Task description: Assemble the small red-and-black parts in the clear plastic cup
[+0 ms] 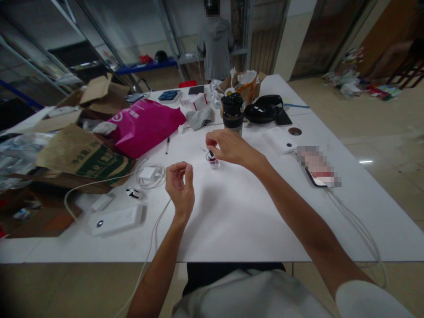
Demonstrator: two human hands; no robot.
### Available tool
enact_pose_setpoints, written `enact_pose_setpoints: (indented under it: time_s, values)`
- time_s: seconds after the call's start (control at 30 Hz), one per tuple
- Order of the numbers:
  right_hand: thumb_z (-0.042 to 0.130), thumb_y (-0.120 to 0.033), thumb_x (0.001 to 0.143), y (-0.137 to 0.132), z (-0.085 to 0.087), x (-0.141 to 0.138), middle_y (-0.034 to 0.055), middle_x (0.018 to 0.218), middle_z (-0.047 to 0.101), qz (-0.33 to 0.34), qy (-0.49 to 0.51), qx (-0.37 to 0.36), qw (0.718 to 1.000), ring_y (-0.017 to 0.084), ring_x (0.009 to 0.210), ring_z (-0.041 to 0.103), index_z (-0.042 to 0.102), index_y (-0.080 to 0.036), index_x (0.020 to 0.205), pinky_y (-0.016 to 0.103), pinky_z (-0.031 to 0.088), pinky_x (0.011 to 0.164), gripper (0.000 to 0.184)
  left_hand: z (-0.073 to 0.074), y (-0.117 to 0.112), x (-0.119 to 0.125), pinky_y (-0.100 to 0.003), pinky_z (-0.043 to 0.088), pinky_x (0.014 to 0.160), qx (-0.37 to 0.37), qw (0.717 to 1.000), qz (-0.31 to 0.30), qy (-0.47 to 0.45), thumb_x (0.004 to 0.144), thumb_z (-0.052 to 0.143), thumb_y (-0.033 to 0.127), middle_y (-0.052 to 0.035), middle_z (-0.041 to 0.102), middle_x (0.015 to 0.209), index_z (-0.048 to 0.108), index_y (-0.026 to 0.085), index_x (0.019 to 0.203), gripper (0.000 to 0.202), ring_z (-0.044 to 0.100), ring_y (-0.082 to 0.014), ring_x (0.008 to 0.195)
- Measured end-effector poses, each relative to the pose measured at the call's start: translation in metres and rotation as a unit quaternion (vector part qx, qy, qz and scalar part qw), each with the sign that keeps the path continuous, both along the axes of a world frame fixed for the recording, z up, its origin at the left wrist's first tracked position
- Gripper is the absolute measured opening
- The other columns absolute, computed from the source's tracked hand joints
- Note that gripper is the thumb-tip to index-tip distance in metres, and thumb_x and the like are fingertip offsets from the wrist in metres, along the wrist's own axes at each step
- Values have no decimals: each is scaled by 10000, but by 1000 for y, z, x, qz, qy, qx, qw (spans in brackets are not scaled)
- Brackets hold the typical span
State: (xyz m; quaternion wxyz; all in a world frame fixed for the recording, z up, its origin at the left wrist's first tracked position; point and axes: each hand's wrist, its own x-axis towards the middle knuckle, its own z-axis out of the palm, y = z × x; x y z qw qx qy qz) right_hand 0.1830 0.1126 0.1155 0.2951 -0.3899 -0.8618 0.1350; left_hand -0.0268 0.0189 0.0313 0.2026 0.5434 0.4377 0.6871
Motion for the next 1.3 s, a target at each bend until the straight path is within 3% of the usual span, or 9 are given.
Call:
enact_pose_setpoints:
  time_s: [0.27,0.57,0.77,1.3]
  values:
    - [709,-151,1010,4,-9,-4,97,1060,820,-6,-29,-13,999,251,974,708,771,-195,990,368,462,865,79,0,-1,1,-317,618,941,5,1000,-3,12,1114,773,483,-50,708,1100,701,222,1150,274,708,-168,992]
    - [723,-185,1043,10,-18,-3,91,1143,731,-2,-37,-21,999,239,1031,675,802,-198,1062,362,473,936,82,-1,-1,1,-329,616,946,2,1000,-12,24,1111,779,483,-54,710,1108,708,222,1158,275,709,-175,1001]
    - [743,-186,1044,14,-25,-5,103,1199,709,-6,-51,-27,998,250,1064,681,831,-196,1091,382,492,977,101,-1,-1,2,-320,601,947,12,999,-30,26,1115,786,404,-42,709,1107,713,230,1160,195,699,-164,1003]
    - [792,-191,1017,24,-47,-9,96,1174,642,18,-49,-72,996,235,1061,660,862,-195,1040,397,496,1060,74,-3,-2,1,-354,592,957,13,997,-44,56,1120,774,363,-49,710,1124,715,235,1178,152,700,-184,1019]
